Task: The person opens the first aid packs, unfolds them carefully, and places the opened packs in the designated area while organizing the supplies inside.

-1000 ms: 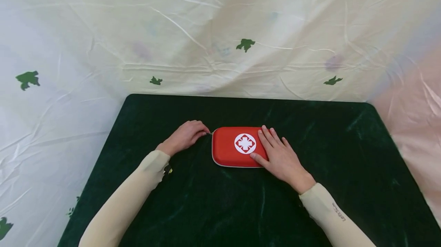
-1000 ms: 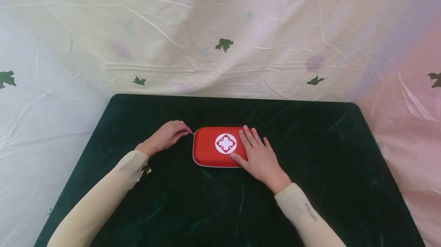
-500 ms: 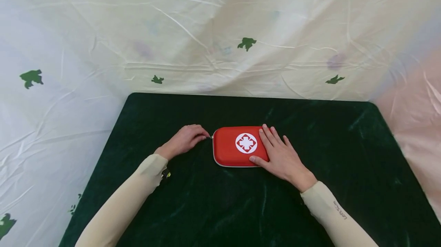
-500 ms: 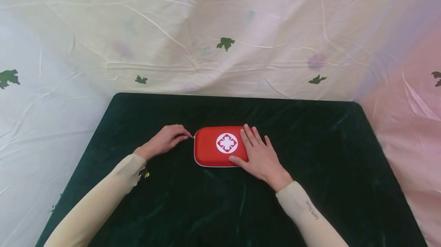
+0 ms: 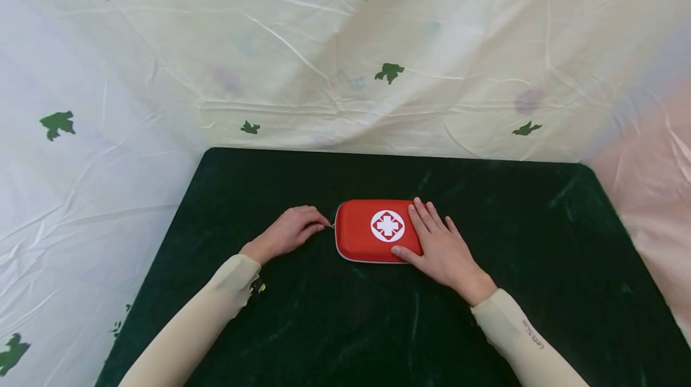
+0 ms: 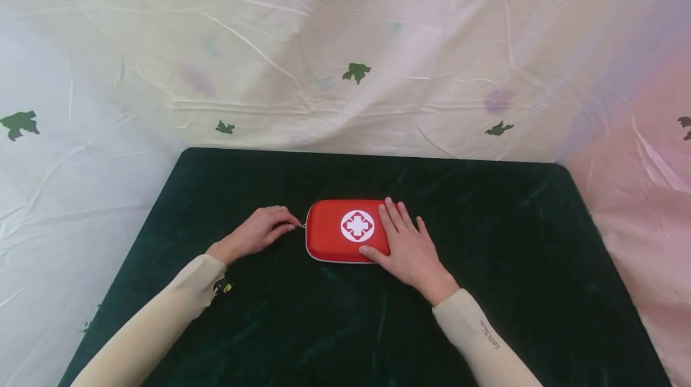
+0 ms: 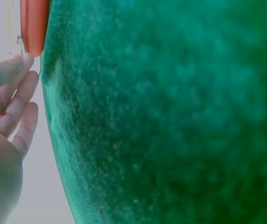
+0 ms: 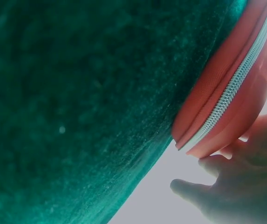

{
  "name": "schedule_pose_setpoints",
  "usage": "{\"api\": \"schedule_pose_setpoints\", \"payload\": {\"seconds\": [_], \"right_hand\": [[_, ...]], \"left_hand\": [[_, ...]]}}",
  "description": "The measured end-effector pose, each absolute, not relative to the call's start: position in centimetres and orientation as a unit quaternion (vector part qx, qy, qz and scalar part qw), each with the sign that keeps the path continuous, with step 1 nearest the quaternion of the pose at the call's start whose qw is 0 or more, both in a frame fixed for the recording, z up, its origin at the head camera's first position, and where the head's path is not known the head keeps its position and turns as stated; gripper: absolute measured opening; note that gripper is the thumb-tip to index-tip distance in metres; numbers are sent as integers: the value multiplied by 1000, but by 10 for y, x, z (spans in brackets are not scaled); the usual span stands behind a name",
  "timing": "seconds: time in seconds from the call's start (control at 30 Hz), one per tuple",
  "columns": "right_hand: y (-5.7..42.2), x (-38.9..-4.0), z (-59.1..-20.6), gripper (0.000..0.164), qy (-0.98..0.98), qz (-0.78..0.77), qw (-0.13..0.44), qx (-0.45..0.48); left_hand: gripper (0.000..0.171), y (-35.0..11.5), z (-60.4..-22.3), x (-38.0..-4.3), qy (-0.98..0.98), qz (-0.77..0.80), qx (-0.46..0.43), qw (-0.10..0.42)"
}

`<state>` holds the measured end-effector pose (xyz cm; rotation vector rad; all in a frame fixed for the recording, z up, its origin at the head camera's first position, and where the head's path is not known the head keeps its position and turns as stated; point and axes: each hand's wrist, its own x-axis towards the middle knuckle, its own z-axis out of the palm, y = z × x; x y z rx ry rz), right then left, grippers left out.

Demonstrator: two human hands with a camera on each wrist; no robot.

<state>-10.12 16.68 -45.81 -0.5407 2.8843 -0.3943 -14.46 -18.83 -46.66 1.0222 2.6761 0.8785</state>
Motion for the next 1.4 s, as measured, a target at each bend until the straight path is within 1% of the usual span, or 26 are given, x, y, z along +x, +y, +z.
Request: {"api": "schedule_pose_setpoints", "payload": {"seconds": [0.53, 0.97, 1.23, 1.4], "right_hand": [[166, -100, -459, 106, 970, -134, 98, -178], [166, -100, -458, 107, 971, -130, 98, -175], [166, -100, -458, 106, 970, -137, 99, -174], [165, -100, -458, 107, 970, -137, 96, -175]], "left_hand": [[20, -190, -469, -135, 873, 340, 338, 94], [20, -190, -470, -118, 867, 351, 339, 99], [19, -190, -471, -112, 865, 363, 328, 112], [19, -189, -473, -110, 860, 376, 328, 109]]}}
